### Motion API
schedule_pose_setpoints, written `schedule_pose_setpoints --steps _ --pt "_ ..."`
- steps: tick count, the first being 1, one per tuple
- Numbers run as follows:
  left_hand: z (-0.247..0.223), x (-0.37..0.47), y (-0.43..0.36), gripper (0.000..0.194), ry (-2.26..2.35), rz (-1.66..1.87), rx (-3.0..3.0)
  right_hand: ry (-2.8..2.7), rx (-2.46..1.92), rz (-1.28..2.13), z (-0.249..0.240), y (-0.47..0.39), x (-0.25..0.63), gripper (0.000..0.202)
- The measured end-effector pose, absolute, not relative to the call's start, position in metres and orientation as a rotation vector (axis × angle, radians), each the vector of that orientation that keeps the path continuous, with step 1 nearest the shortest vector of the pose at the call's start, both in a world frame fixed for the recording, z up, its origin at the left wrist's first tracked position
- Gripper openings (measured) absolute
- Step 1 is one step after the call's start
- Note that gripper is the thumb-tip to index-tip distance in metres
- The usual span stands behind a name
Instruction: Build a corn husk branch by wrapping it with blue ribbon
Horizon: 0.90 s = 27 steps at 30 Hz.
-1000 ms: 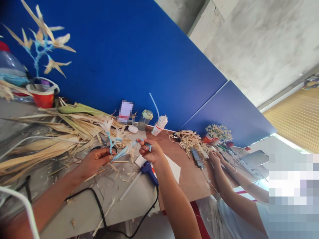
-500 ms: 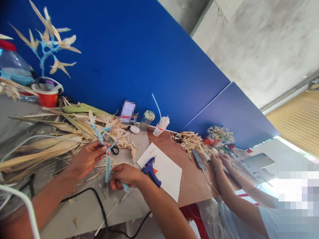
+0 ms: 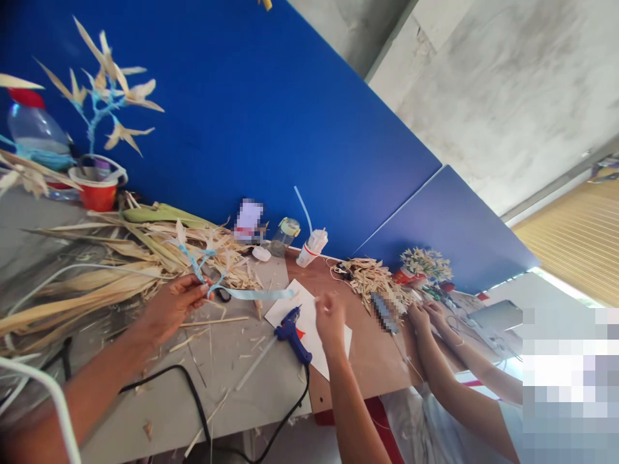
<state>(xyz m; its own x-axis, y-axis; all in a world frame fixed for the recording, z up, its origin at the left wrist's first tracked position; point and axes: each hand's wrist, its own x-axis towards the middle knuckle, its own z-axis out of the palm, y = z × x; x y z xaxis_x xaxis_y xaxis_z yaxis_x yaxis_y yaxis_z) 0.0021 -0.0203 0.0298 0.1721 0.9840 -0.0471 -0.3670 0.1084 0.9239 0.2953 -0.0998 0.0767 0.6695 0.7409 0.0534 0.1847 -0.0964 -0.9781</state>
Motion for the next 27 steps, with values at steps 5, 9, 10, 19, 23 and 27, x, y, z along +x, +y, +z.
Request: schedule_pose_setpoints --steps 5,9,10,19,23,27 --pt "0.03 0.006 -0.019 0.033 0.893 1.151 0.997 -1.144 -1.496 0.467 0.09 -0.075 0.246 0.02" --pt "0.034 0.007 -0.021 0.031 0.943 1.147 0.998 -1.369 -1.357 1.179 0.06 -0.052 0.171 0.028" --pt "0.034 0.006 -0.021 0.031 0.945 1.146 1.001 -1.363 -1.332 1.221 0.053 -0.048 0.158 0.03" --pt "0.031 0.01 -0.019 0.032 1.002 1.181 1.043 -1.188 -1.211 1.144 0.023 -0.046 0.142 0.016" --pt "0.024 0.011 -0.018 0.032 1.037 1.183 1.077 -1.25 -1.239 0.966 0.013 -0.05 0.136 0.01" --pt "0.014 0.01 -0.019 0.028 1.08 1.151 1.195 -1.384 -1.365 0.747 0.012 -0.053 0.137 0.013"
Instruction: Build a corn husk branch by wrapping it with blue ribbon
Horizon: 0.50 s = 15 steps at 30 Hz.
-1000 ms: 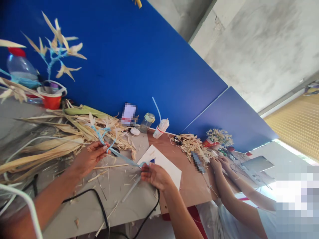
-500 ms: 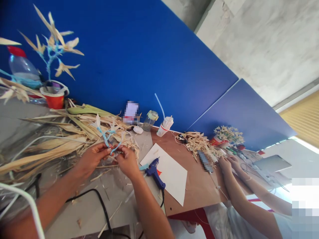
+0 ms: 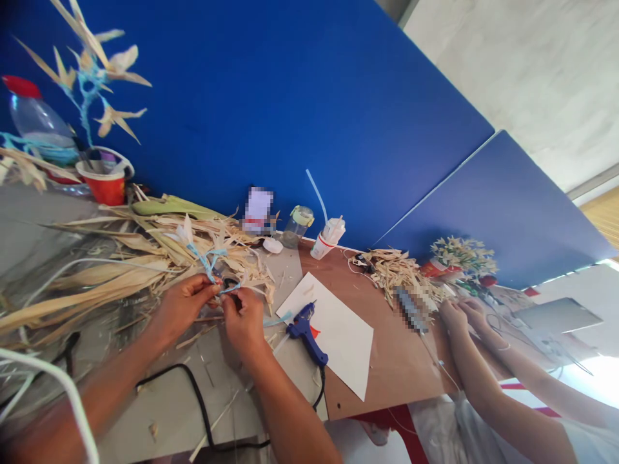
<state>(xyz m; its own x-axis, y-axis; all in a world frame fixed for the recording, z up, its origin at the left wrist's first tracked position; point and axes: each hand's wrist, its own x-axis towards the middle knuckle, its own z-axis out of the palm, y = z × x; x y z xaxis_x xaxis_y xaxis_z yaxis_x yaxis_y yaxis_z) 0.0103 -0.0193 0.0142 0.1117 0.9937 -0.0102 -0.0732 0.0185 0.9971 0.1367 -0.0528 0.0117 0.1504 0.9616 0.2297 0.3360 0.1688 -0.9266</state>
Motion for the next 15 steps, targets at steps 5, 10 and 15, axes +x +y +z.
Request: schedule_pose_setpoints --steps 5,10,15 --pt "0.0135 0.0086 -0.0241 0.02 1.181 1.112 1.389 -1.422 -1.435 0.686 0.0161 -0.0531 0.1411 0.019" --pt "0.0192 0.0079 -0.0275 0.019 1.278 1.071 1.567 -1.405 -1.46 0.735 0.0183 -0.0525 0.1418 0.021" --pt "0.0198 0.0077 -0.0258 0.02 1.214 1.057 1.57 -1.417 -1.445 0.808 0.0187 -0.0527 0.1431 0.024"
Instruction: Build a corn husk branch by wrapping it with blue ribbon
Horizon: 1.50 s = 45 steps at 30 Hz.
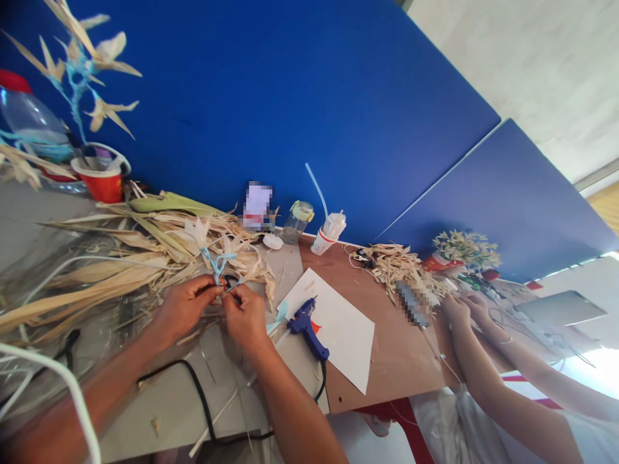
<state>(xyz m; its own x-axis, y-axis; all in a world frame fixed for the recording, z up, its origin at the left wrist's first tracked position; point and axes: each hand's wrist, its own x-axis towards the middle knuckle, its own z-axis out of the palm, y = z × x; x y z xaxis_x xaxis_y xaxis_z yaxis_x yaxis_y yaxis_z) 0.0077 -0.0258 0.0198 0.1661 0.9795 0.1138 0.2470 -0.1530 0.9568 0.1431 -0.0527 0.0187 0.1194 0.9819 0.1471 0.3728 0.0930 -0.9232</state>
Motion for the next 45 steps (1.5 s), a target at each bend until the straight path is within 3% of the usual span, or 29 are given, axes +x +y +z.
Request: schedule_pose_setpoints --steps 6,19,45 --pt "0.029 0.007 -0.023 0.018 1.118 1.021 1.435 -1.379 -1.39 0.978 0.018 -0.05 0.148 0.022" --pt "0.024 -0.002 -0.019 0.032 0.886 0.858 1.049 -1.36 -1.274 1.308 0.021 -0.048 0.157 0.027" --pt "0.026 -0.001 -0.02 0.026 0.761 0.858 0.877 -1.388 -1.262 1.288 0.022 -0.053 0.154 0.03"
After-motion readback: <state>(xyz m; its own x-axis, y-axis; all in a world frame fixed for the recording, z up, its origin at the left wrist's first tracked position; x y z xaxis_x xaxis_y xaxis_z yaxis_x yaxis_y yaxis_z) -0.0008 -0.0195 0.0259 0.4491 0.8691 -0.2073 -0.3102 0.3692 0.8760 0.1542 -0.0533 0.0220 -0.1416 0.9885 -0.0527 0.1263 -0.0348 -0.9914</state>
